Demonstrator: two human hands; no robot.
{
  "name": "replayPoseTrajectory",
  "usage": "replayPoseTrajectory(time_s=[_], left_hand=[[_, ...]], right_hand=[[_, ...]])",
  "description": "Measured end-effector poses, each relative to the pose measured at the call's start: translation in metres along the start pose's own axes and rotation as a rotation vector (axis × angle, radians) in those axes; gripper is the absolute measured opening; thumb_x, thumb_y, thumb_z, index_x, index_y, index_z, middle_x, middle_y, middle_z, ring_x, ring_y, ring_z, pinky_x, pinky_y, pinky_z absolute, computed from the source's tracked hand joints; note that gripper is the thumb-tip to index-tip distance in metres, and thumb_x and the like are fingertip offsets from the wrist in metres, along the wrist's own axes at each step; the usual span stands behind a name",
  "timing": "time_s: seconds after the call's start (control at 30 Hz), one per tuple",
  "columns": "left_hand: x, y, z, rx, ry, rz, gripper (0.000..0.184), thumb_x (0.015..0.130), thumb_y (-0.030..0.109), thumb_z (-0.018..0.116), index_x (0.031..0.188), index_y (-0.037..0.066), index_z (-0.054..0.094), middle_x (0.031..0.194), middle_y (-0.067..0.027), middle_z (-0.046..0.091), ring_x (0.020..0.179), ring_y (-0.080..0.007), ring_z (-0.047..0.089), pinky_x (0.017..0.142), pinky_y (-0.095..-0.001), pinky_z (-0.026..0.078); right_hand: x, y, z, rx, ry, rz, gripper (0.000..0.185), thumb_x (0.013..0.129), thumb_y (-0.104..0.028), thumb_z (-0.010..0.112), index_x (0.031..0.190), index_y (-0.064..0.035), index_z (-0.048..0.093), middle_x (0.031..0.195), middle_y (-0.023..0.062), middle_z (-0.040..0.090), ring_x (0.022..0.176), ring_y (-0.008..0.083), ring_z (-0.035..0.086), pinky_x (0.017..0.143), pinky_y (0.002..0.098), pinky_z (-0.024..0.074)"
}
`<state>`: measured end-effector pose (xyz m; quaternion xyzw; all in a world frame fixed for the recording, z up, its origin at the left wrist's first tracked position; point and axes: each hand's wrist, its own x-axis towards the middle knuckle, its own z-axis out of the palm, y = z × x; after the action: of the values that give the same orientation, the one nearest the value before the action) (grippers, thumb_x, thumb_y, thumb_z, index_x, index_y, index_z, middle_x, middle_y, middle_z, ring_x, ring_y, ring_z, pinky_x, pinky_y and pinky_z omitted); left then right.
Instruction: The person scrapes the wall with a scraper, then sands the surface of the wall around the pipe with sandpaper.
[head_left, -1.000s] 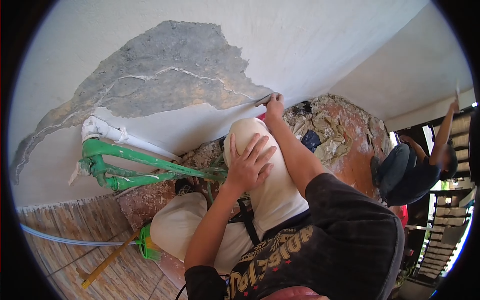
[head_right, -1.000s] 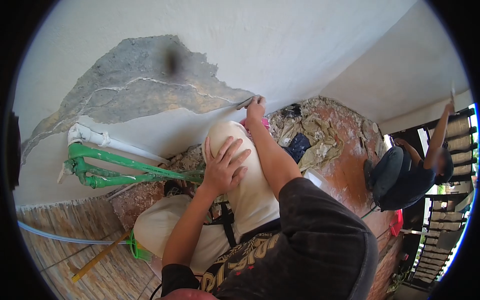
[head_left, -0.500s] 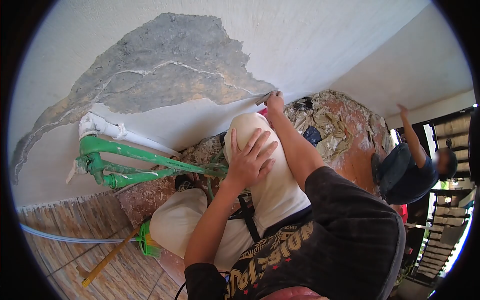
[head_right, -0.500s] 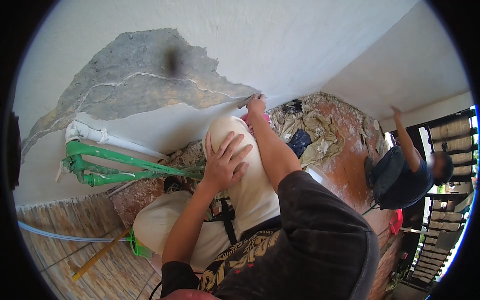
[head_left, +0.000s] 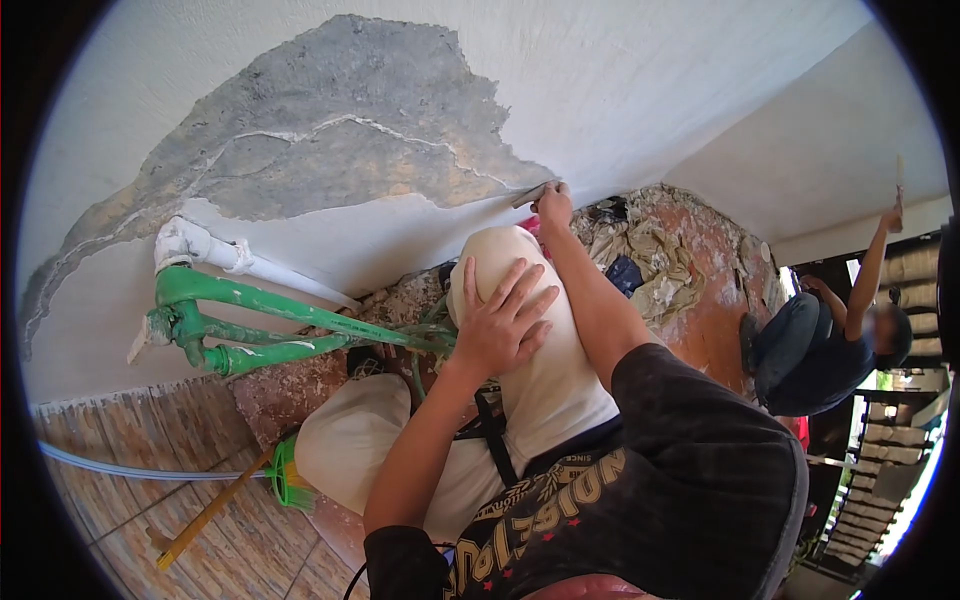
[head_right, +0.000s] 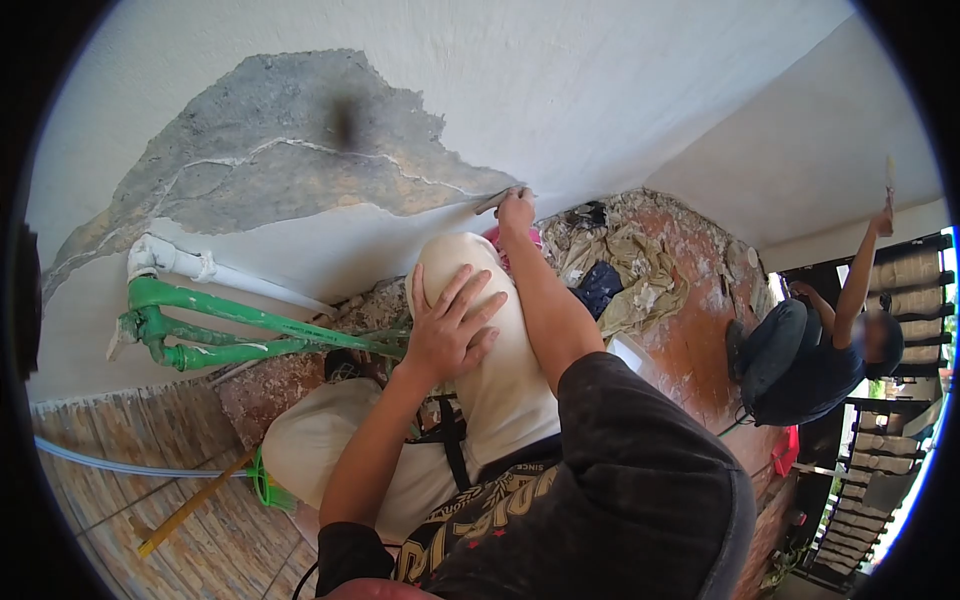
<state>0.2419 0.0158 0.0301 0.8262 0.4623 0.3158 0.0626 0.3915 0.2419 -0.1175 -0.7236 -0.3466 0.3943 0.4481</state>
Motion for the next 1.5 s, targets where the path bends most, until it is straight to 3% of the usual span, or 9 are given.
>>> replayPoseTrajectory(time_s=[0.1,0.17,0.47,1.0,1.07,1.17,1.27,1.37,1.5], left_hand=[[-0.003,0.0,0.001,-0.012,0.014,-0.004,0.039,0.09,0.038,0.052,0.124,0.022,0.063,0.141,-0.0055,0.047,0.138,-0.0237,0.034,0.11,-0.0705,0.011],[0.0,0.0,0.0,-0.003,0.0,-0.001,0.039,0.09,0.038,0.052,0.123,0.022,0.063,0.141,-0.0052,0.047,0.138,-0.0237,0.034,0.11,-0.0703,0.011],[-0.001,0.0,0.002,-0.017,0.011,0.004,0.039,0.089,0.038,0.053,0.123,0.022,0.064,0.142,-0.0053,0.047,0.138,-0.0236,0.034,0.11,-0.0701,0.012],[-0.001,0.002,0.002,-0.059,0.047,-0.001,0.037,0.089,0.036,0.056,0.121,0.02,0.065,0.139,-0.0055,0.051,0.136,-0.0211,0.038,0.109,-0.0704,0.011],[0.001,0.0,0.002,-0.009,0.018,0.004,0.039,0.088,0.037,0.055,0.123,0.023,0.064,0.141,-0.005,0.048,0.138,-0.0226,0.034,0.11,-0.07,0.011],[-0.001,-0.001,0.001,-0.021,0.01,0.001,0.039,0.089,0.037,0.055,0.124,0.023,0.064,0.141,-0.005,0.048,0.138,-0.0224,0.034,0.11,-0.0697,0.011],[-0.002,-0.001,0.003,-0.022,0.026,0.006,0.039,0.089,0.037,0.054,0.124,0.022,0.063,0.141,-0.0051,0.048,0.138,-0.0226,0.034,0.11,-0.0695,0.011],[0.001,0.0,0.0,-0.004,0.007,0.003,0.039,0.089,0.038,0.054,0.124,0.023,0.064,0.141,-0.0049,0.048,0.138,-0.0225,0.034,0.11,-0.0696,0.011],[-0.001,-0.001,0.0,-0.006,0.01,0.002,0.039,0.089,0.038,0.053,0.123,0.023,0.064,0.142,-0.0048,0.047,0.138,-0.0224,0.034,0.109,-0.0697,0.012]], right_hand=[[-0.012,-0.013,-0.004,0.121,0.063,-0.07,0.019,0.098,-0.02,0.046,0.1,-0.0022,0.054,0.071,0.0094,0.057,0.054,0.0179,0.055,0.048,0.0323,0.0445],[-0.012,-0.017,-0.007,0.09,-0.03,0.061,0.023,0.093,-0.019,0.05,0.101,0.0007,0.059,0.089,0.0235,0.065,0.066,0.0327,0.064,0.063,0.0417,0.0487],[-0.002,-0.001,-0.009,-0.069,0.018,-0.18,0.026,0.09,-0.02,0.048,0.1,0.0003,0.06,0.097,0.0266,0.063,0.096,0.0454,0.057,0.085,0.0481,0.0426],[-0.001,0.013,-0.008,0.075,-0.108,-0.125,0.024,0.089,-0.019,0.046,0.096,-0.0003,0.06,0.091,0.0226,0.063,0.091,0.0369,0.058,0.081,0.0444,0.0432],[0.021,0.037,0.005,0.103,0.145,-0.08,0.019,0.093,-0.021,0.044,0.095,-0.008,0.057,0.067,0.0045,0.051,0.054,0.0163,0.05,0.047,0.0333,0.0422],[-0.031,-0.018,-0.009,0.125,-0.072,0.039,0.022,0.092,-0.021,0.045,0.098,-0.0021,0.056,0.074,0.0144,0.055,0.068,0.0279,0.053,0.065,0.0407,0.0436],[-0.011,0.005,-0.011,0.101,-0.123,-0.212,0.022,0.093,-0.02,0.045,0.102,-0.003,0.055,0.074,0.0127,0.056,0.065,0.0264,0.054,0.063,0.0405,0.0442],[-0.023,-0.011,-0.009,0.25,-0.047,0.146,0.022,0.094,-0.02,0.045,0.105,-0.0026,0.055,0.075,0.0112,0.057,0.067,0.0262,0.054,0.065,0.0409,0.045],[0.028,0.07,0.005,0.148,0.061,0.036,0.025,0.096,-0.021,0.046,0.111,-0.0045,0.056,0.073,0.0076,0.054,0.059,0.0182,0.051,0.053,0.0352,0.0448]])
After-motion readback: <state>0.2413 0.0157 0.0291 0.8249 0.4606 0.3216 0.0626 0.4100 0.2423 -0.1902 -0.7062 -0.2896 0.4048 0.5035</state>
